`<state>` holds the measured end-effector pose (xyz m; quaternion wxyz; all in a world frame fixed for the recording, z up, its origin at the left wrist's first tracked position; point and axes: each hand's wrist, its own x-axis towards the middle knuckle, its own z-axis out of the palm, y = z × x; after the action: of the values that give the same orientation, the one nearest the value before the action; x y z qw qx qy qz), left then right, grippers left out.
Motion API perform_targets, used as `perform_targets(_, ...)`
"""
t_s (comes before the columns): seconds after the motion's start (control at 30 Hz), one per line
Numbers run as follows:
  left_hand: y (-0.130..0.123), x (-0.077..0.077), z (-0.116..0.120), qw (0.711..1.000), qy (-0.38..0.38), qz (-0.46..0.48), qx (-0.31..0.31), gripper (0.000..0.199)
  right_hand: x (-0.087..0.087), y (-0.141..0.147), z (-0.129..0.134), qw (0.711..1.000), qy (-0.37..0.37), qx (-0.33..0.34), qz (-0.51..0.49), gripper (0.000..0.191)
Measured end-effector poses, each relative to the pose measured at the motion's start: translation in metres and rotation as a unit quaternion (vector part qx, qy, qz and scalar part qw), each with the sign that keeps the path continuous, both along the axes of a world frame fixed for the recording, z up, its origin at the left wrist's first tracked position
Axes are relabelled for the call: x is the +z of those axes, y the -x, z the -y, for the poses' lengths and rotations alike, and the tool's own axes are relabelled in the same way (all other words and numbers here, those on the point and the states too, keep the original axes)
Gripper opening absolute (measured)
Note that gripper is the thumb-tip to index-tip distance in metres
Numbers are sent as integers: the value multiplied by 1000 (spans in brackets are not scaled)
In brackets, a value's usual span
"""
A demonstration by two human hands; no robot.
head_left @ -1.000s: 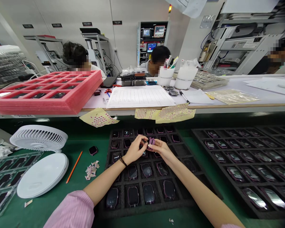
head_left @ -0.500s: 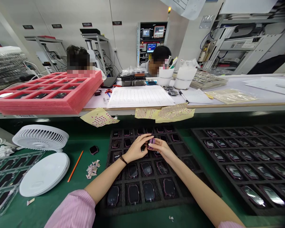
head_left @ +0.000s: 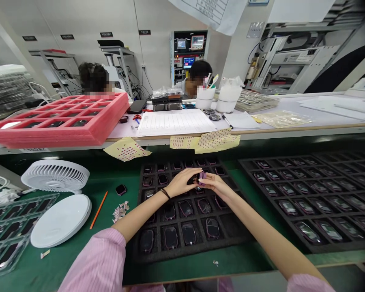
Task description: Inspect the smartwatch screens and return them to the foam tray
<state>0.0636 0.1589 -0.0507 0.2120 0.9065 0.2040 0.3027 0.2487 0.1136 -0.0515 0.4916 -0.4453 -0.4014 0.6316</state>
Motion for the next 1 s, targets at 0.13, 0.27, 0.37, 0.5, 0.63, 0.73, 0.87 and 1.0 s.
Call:
perform_targets(0.13,-30,2,4,999,-16,-9,-40,59,-1,-29,11,1000,0,-18,12,37)
perform_targets(0.27,-56,1,7,996,-22,0,-91,55,-4,-49,24,999,-4,-33,14,37)
perform_targets(0.37,-66,1,11,995,-21,0,-98,52,-5,-58,32,999,-4,-41,8,38)
perform_targets(0.5,-72,2,15,996,-23,-5,-91,50,-7,-65,37,999,-6,-45,4,37)
perform_targets(0.63,-72,3,16,996,-30,-16,-85,49,-10,-69,37,999,-8,-35,3,37)
perform_targets(0.73,-72,2,16,996,-35,-16,-82,49,-11,-69,36,1000,-7,-31,-1,38)
perform_targets(0.87,-71,2,17,996,-39,-20,-80,48,-10,-67,36,999,-4,-38,-11,38)
perform_targets(1.0,-71,4,17,996,-33,-22,-80,47,-8,-65,36,999,-3,-49,-6,38)
